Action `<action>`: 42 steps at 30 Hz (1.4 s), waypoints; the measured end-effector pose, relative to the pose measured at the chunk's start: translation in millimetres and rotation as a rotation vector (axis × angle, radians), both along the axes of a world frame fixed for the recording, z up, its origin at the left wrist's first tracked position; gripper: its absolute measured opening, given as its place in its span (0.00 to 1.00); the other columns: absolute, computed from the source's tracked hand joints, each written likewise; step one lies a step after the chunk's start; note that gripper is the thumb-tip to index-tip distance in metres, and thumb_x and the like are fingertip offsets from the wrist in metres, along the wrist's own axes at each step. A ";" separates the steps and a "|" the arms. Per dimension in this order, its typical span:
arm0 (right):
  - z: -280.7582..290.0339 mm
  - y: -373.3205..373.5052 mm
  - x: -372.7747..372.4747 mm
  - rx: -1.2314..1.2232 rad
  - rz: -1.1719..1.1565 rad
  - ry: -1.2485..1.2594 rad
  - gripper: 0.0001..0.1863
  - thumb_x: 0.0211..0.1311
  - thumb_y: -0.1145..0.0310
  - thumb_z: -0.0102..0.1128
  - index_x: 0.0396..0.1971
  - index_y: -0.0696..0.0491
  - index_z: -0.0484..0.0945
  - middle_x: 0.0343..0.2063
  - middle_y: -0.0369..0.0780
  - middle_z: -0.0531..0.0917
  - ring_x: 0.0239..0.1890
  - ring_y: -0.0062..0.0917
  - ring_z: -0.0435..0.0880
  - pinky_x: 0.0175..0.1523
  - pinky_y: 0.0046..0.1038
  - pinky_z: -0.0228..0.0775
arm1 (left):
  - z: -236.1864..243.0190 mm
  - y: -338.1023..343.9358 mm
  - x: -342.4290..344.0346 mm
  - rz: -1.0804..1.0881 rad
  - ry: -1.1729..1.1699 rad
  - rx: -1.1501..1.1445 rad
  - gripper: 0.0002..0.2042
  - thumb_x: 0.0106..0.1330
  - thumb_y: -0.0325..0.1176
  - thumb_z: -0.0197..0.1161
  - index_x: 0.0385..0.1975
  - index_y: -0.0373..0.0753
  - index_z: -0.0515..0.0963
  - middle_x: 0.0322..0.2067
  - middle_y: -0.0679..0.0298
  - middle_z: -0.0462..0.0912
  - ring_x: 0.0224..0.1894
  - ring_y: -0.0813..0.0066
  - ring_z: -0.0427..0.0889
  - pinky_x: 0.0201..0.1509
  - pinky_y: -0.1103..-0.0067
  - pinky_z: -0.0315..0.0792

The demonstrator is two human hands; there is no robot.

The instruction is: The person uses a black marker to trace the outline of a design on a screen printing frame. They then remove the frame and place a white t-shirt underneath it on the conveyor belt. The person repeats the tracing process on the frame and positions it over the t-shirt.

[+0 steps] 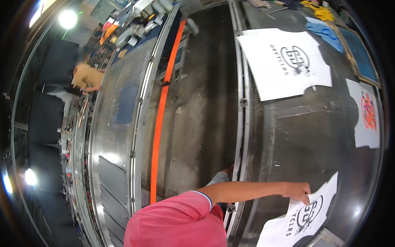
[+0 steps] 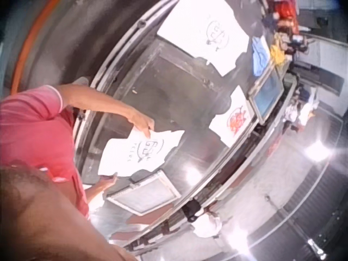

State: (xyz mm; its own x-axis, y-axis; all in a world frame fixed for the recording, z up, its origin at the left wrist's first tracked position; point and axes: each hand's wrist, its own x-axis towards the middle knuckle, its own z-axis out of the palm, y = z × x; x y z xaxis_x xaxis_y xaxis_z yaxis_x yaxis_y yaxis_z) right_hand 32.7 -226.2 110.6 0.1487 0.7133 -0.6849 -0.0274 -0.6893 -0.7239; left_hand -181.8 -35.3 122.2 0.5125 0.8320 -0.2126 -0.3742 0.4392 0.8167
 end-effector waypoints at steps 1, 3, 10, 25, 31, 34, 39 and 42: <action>-3.4 8.1 -15.0 -0.022 0.048 0.004 0.23 0.70 0.57 0.59 0.53 0.61 0.80 0.48 0.42 0.84 0.51 0.27 0.82 0.60 0.32 0.72 | -10.3 -4.0 4.9 0.008 0.011 0.018 0.14 0.55 0.31 0.70 0.36 0.25 0.86 0.28 0.58 0.89 0.29 0.75 0.84 0.33 0.73 0.76; -15.1 27.3 -43.9 -0.027 0.102 0.021 0.23 0.70 0.58 0.59 0.53 0.61 0.80 0.48 0.42 0.84 0.50 0.27 0.82 0.60 0.32 0.72 | -27.3 -8.2 7.4 0.006 0.051 0.165 0.15 0.54 0.32 0.71 0.35 0.25 0.86 0.27 0.56 0.89 0.27 0.74 0.84 0.32 0.71 0.76; -56.4 75.3 -130.1 -0.112 0.227 0.010 0.22 0.69 0.58 0.60 0.52 0.61 0.81 0.47 0.42 0.84 0.49 0.27 0.83 0.59 0.31 0.73 | -66.4 -24.7 -35.6 0.076 0.069 0.090 0.12 0.52 0.29 0.68 0.32 0.27 0.86 0.26 0.51 0.88 0.27 0.67 0.88 0.32 0.70 0.79; -92.3 141.3 -240.3 -0.218 0.381 0.027 0.22 0.67 0.60 0.62 0.51 0.62 0.81 0.45 0.42 0.85 0.47 0.27 0.84 0.55 0.30 0.74 | -101.1 -32.5 75.4 0.100 0.125 0.579 0.21 0.58 0.46 0.71 0.24 0.30 0.79 0.23 0.40 0.80 0.27 0.40 0.79 0.32 0.53 0.71; -92.3 147.8 -249.0 -0.219 0.382 0.046 0.21 0.66 0.60 0.62 0.50 0.62 0.82 0.44 0.42 0.86 0.46 0.27 0.85 0.54 0.30 0.75 | -99.6 -30.4 72.2 0.111 0.132 0.551 0.21 0.59 0.47 0.71 0.26 0.30 0.80 0.24 0.39 0.81 0.28 0.38 0.80 0.34 0.51 0.72; -89.6 147.5 -242.4 -0.218 0.376 0.063 0.21 0.66 0.61 0.63 0.50 0.62 0.82 0.43 0.42 0.86 0.45 0.27 0.85 0.53 0.30 0.75 | -100.5 -32.9 75.1 0.061 0.153 0.546 0.21 0.60 0.47 0.71 0.29 0.30 0.81 0.24 0.39 0.81 0.28 0.38 0.80 0.34 0.52 0.72; -81.3 146.1 -220.4 -0.202 0.332 0.049 0.21 0.65 0.61 0.63 0.49 0.62 0.82 0.43 0.42 0.86 0.44 0.27 0.85 0.52 0.29 0.76 | -69.2 -33.3 54.1 0.177 -0.017 0.536 0.21 0.63 0.47 0.70 0.30 0.30 0.82 0.24 0.40 0.81 0.26 0.41 0.79 0.31 0.54 0.72; -70.1 143.3 -205.6 -0.183 0.291 0.061 0.21 0.65 0.61 0.64 0.49 0.63 0.82 0.42 0.42 0.87 0.44 0.27 0.86 0.52 0.29 0.76 | -76.2 -35.5 64.6 0.141 0.074 0.571 0.21 0.63 0.48 0.70 0.28 0.31 0.82 0.23 0.42 0.81 0.25 0.44 0.79 0.30 0.55 0.71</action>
